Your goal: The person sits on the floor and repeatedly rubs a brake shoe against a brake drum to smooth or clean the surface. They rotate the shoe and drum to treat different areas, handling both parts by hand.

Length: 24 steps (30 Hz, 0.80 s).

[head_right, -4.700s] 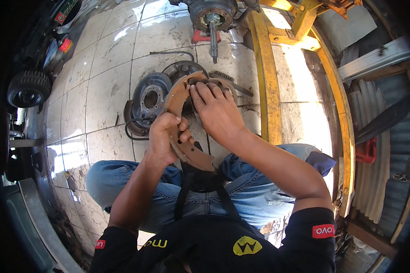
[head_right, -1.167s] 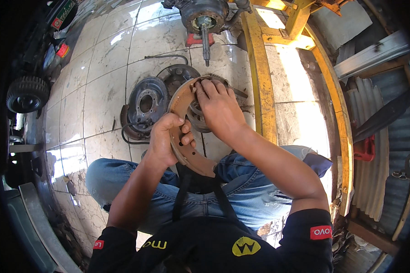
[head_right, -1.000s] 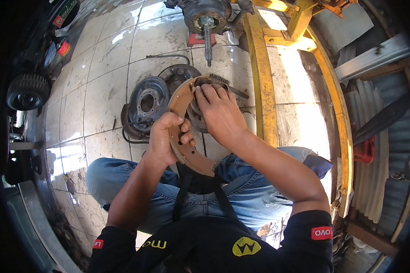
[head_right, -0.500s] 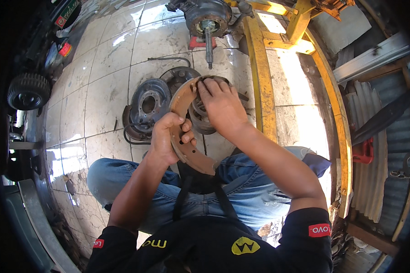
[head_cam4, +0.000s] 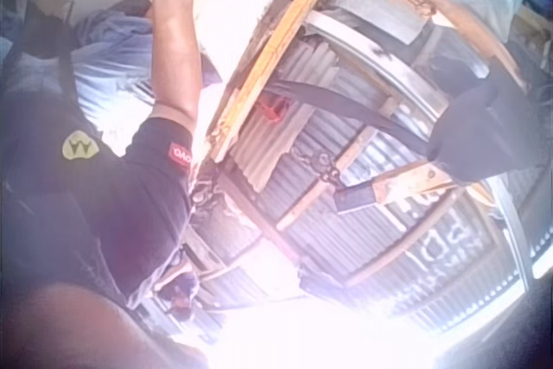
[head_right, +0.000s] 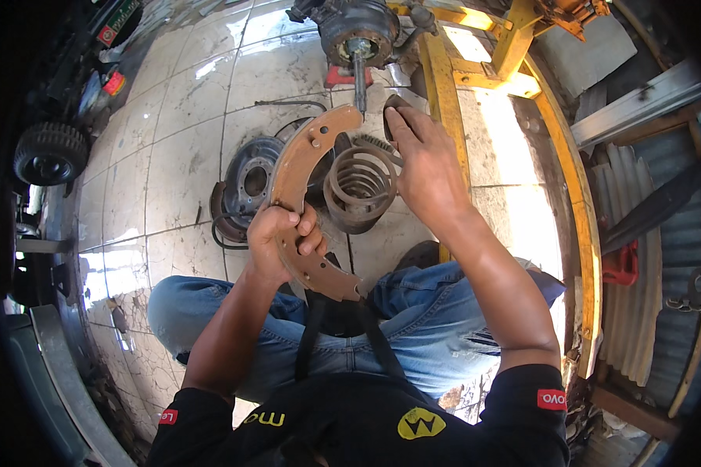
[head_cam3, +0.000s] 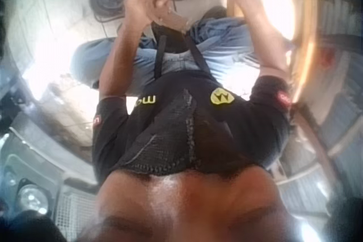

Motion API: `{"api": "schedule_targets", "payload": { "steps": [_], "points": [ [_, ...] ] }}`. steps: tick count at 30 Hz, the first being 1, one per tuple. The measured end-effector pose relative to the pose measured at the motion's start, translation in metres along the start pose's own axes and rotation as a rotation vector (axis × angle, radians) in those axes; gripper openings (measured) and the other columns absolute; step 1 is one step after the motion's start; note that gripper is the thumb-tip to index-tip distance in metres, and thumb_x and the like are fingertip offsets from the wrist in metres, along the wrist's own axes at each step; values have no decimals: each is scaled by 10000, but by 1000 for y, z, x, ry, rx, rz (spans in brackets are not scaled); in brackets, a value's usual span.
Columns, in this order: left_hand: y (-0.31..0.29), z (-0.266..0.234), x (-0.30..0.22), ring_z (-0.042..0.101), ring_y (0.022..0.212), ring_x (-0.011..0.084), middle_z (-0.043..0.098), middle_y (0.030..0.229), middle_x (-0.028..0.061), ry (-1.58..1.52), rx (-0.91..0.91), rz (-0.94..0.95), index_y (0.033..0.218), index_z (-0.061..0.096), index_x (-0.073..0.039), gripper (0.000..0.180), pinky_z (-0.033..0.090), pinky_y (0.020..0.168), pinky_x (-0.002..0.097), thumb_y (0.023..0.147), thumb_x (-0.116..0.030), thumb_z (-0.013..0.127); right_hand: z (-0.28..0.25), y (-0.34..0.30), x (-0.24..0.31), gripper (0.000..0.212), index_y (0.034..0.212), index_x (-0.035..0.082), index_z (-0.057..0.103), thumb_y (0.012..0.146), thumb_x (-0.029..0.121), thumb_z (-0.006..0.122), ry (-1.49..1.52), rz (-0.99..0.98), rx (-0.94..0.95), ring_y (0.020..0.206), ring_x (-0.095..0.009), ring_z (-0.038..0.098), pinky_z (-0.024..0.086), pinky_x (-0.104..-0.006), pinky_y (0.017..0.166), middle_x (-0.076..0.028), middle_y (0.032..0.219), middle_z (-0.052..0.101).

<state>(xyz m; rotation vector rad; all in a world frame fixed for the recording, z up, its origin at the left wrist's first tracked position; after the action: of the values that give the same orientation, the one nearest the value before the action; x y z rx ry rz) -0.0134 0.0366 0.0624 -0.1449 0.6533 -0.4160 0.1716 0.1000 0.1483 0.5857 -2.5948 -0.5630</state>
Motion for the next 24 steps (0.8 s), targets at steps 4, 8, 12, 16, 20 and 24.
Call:
{"api": "schedule_targets", "payload": {
  "steps": [4,8,12,16,20,24],
  "points": [
    [-3,0,-5,524,530,203,517,743,97,6,45,33,1226,446,-76,455,510,570,446,772,-70,461,0,0,1,659,1303,-17,565,657,-128,642,57,-3,5,1171,-387,539,439,-438,999,-199,1300,560],
    [-2,-2,-3,534,526,213,532,738,105,11,67,49,1246,438,-79,485,514,567,448,762,-62,466,-8,0,8,627,1300,-15,570,685,-119,631,47,-49,-58,1163,-392,545,441,-446,987,-208,1285,565],
    [-1,1,-3,542,529,217,539,747,109,16,108,52,1271,423,-81,525,517,565,452,749,-50,472,-19,0,18,631,1317,-7,562,701,-143,593,70,-71,-121,1191,-385,536,436,-435,1007,-205,1301,551],
    [-2,1,-3,546,530,219,537,747,113,39,100,49,1284,412,-85,547,520,568,460,742,-41,477,-23,-1,29,623,1321,-3,562,714,-136,595,94,-140,-177,1201,-378,532,437,-431,1008,-196,1305,545],
    [-2,3,0,542,531,219,533,752,111,36,103,35,1293,407,-87,543,521,573,458,757,-51,479,-17,-2,33,604,1316,-6,562,724,-98,637,87,-188,-169,1173,-384,541,447,-443,979,-196,1290,549],
    [-3,3,7,528,538,195,524,760,80,-7,67,-19,1284,437,-96,502,519,594,446,784,-89,481,-7,-5,30,631,1354,11,532,738,-77,638,61,-131,-110,1191,-380,526,430,-450,995,-195,1326,522]
  ]
}}
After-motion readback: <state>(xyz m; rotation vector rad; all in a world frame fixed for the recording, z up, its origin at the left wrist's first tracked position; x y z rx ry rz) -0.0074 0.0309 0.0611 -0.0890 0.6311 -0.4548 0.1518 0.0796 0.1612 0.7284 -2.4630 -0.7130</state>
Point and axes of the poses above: each hand's wrist, its own y-axis towards the middle knuckle, its own z-axis out of the palm, x = y × z, the point moved 7 cm from there along y, towards the middle knuckle
